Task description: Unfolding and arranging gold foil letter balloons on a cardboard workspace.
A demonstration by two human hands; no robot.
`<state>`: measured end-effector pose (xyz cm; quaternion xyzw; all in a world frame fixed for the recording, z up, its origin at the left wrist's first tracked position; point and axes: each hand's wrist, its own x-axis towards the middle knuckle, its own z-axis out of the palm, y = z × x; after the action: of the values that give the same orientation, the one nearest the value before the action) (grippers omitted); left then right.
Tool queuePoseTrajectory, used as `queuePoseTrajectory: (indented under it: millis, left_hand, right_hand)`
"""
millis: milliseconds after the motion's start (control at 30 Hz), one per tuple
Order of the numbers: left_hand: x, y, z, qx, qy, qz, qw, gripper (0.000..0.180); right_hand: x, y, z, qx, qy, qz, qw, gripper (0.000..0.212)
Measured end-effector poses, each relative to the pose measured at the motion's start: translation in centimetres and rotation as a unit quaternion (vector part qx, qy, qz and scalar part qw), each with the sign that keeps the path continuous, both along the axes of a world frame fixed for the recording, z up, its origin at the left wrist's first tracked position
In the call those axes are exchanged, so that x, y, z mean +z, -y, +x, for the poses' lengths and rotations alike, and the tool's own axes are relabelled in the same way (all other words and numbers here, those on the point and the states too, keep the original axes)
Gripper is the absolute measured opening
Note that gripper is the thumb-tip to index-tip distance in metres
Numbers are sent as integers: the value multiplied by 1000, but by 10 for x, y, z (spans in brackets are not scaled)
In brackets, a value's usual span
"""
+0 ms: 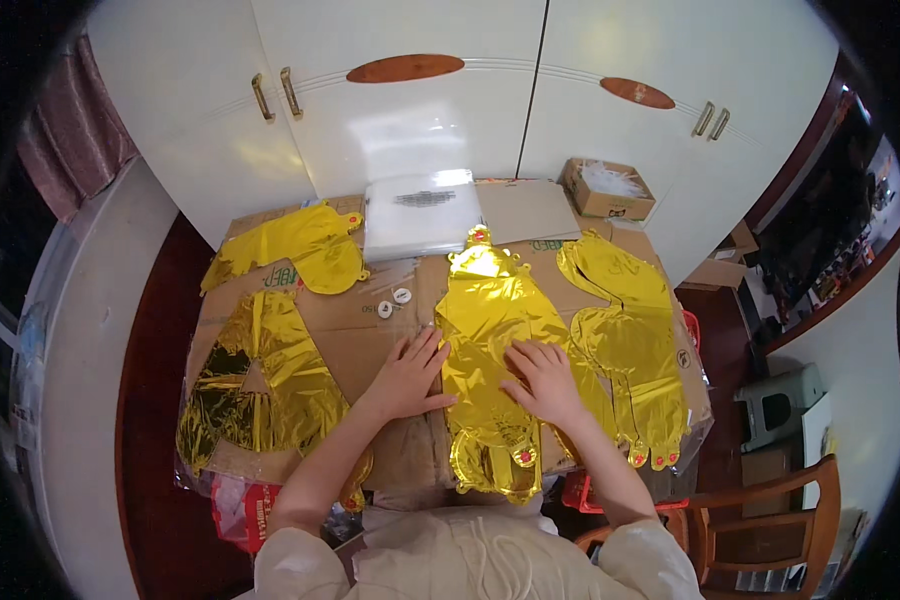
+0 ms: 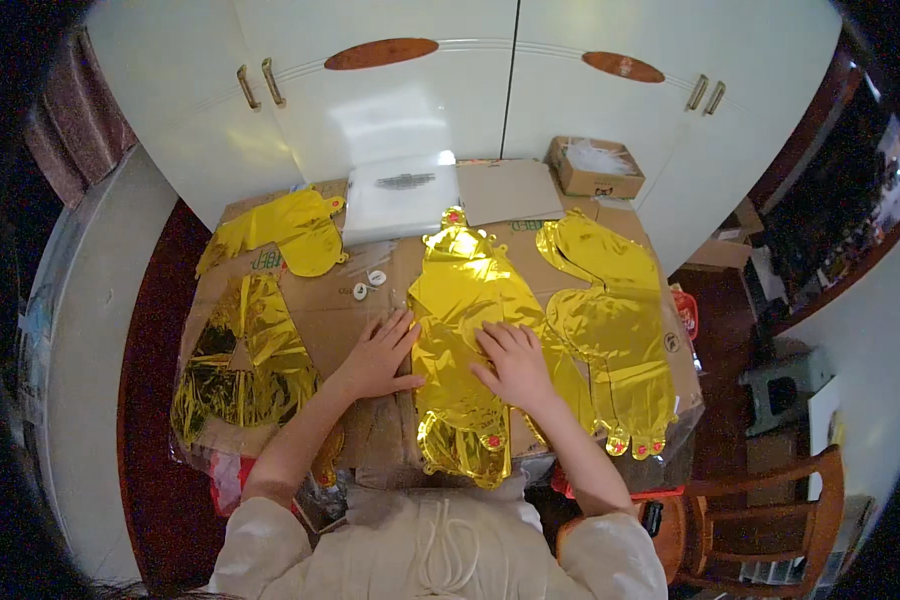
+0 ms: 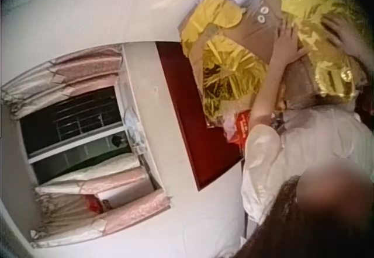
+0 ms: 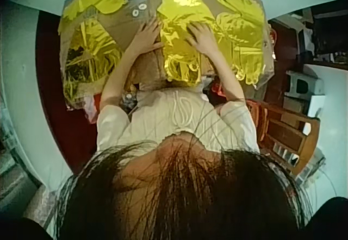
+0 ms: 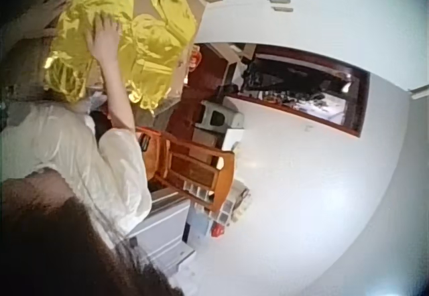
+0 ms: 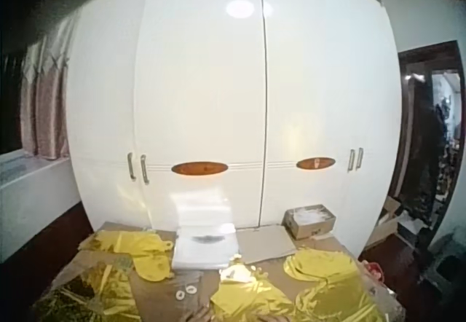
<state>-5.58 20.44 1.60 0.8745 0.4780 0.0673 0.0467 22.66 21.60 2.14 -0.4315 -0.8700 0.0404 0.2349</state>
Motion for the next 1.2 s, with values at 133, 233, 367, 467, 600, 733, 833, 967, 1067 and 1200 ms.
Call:
queuePoseTrajectory:
  millis: [133,233,367,467,600,733,833,967,1067,1200]
  left_hand:
    - [0,1,0,5,-14,-11,1000,90]
    - [1,1,0,5,-23,-14,1000,91]
    - [0,0,0,7,-18,-12,1000,89]
    - [1,-2,2,9,-14,-9,1000,86]
    - [0,-10,0,16,-13,-13,1000,79]
    - [-4,-20,-6,25,2,-3,1000,74]
    - [-2,-26,-8,22,-5,-6,1000,72]
    - [-3,-30,-11,19,-14,2,1000,72]
    - [-1,-31,-11,18,-22,-1,1000,72]
    - [-3,-33,-11,16,-27,-8,999,74]
  right_hand:
    - [-9,3,4,-9,-53,-16,998,40]
    - [-10,4,1,-10,-82,-22,996,33]
    - [-11,2,2,2,-98,-22,995,27]
    - [-13,1,3,9,-99,-20,995,21]
    - [-11,1,3,18,-95,-16,995,15]
    - [-11,2,2,21,-88,-28,996,13]
    - [-11,2,3,20,-81,-41,996,13]
    - [-12,1,3,24,-76,-31,996,14]
    - [-11,2,3,26,-72,-29,997,14]
    - [-9,2,3,28,-71,-34,996,13]
